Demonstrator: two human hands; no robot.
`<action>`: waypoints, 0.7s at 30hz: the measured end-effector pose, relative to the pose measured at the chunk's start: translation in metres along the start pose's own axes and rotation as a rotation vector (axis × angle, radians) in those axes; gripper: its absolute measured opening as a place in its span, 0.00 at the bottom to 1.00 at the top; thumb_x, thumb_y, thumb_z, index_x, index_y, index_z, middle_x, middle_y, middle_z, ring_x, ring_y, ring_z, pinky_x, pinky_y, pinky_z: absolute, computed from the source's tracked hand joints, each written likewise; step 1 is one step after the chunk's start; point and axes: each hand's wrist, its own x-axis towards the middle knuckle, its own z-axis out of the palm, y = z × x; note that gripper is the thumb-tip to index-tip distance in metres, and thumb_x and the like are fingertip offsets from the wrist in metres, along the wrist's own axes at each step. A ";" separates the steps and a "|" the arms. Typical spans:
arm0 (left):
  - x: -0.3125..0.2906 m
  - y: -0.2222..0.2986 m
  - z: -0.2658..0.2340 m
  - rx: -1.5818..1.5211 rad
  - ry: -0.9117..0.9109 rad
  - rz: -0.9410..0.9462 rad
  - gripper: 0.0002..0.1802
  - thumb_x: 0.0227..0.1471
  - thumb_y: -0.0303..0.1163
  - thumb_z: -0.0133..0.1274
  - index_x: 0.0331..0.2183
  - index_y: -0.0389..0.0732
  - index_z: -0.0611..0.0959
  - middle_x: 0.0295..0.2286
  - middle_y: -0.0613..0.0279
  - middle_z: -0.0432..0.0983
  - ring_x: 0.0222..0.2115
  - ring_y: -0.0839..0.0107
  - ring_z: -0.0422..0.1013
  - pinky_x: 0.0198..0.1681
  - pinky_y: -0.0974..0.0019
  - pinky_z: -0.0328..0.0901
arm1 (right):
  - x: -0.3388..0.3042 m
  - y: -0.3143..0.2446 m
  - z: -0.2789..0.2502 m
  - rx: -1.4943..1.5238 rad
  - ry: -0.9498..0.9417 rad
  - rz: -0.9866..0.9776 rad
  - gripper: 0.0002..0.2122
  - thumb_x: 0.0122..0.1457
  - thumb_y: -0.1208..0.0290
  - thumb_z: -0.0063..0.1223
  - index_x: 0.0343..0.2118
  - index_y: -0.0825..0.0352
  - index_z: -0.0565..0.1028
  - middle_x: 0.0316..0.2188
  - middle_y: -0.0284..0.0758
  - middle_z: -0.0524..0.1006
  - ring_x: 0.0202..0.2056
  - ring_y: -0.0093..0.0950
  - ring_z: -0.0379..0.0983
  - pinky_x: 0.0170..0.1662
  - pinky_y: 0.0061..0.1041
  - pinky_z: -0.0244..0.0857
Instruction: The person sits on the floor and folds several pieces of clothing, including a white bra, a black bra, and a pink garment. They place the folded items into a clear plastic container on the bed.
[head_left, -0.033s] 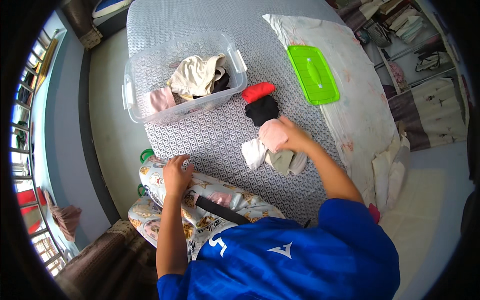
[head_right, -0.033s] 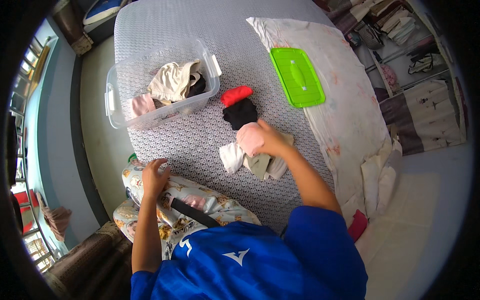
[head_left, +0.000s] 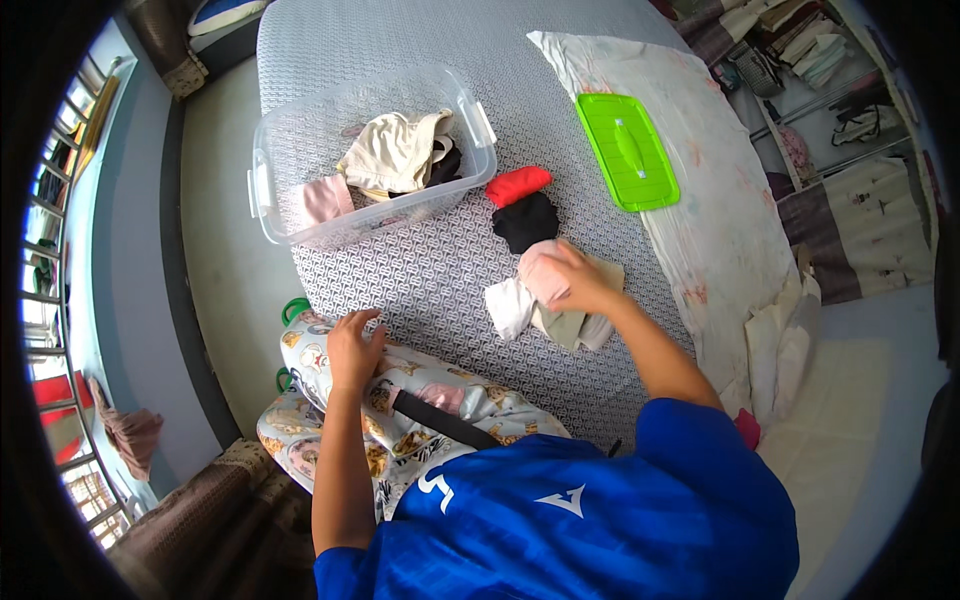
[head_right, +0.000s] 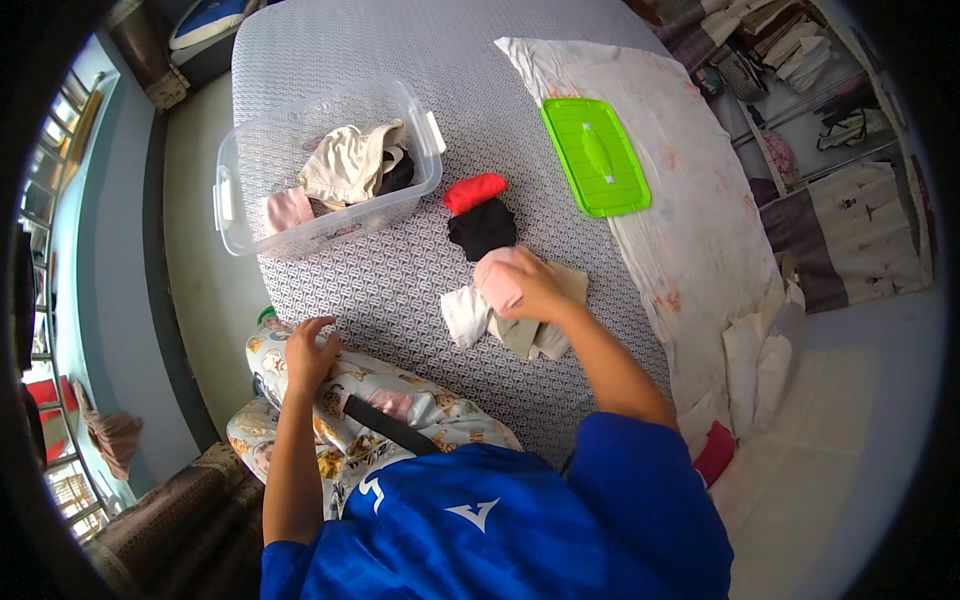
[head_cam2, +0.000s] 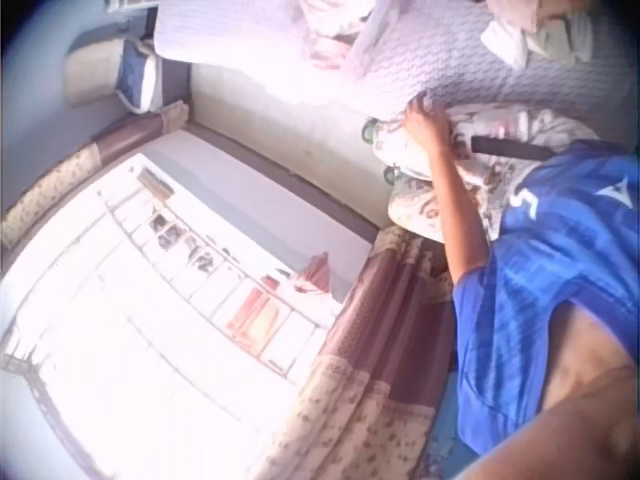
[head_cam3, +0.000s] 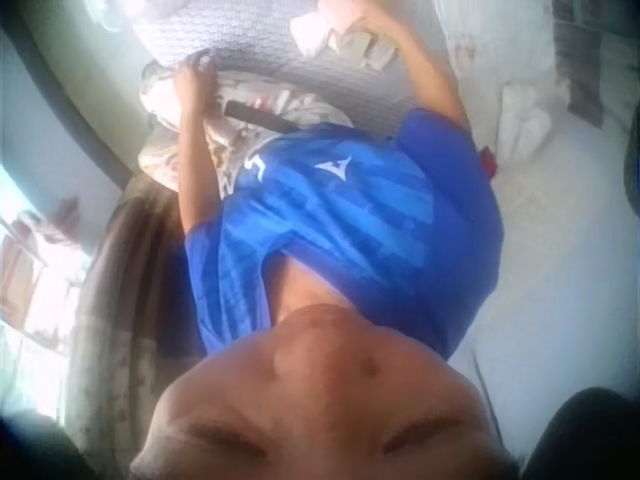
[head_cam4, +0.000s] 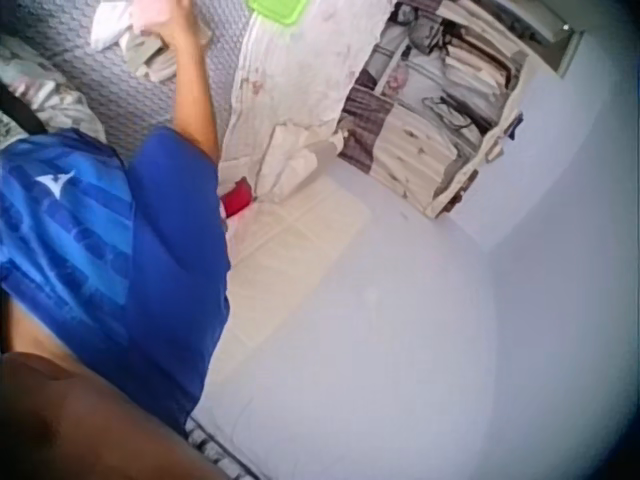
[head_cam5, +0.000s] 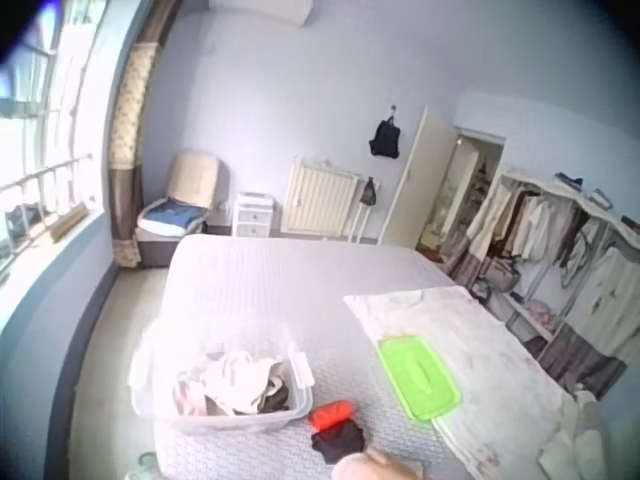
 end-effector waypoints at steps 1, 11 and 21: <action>0.000 -0.003 -0.001 -0.008 -0.004 0.004 0.13 0.41 0.32 0.58 0.34 0.42 0.82 0.30 0.55 0.77 0.35 0.56 0.71 0.39 0.58 0.65 | -0.001 -0.003 0.006 -0.043 0.014 -0.005 0.29 0.41 0.70 0.66 0.50 0.66 0.71 0.57 0.45 0.62 0.59 0.38 0.58 0.57 0.34 0.57; -0.010 -0.010 -0.005 -0.131 0.057 0.030 0.11 0.42 0.31 0.57 0.32 0.40 0.83 0.30 0.54 0.77 0.33 0.55 0.72 0.38 0.58 0.66 | 0.039 -0.023 -0.078 1.127 -0.105 0.370 0.20 0.57 0.70 0.54 0.51 0.70 0.67 0.41 0.33 0.75 0.43 0.23 0.72 0.46 0.25 0.68; -0.043 0.064 -0.072 -0.578 0.252 0.128 0.31 0.41 0.29 0.63 0.50 0.41 0.75 0.44 0.54 0.72 0.49 0.60 0.66 0.51 0.61 0.61 | 0.071 -0.223 0.000 1.278 -0.731 -0.056 0.25 0.57 0.59 0.57 0.52 0.71 0.67 0.44 0.29 0.72 0.42 0.17 0.66 0.45 0.18 0.62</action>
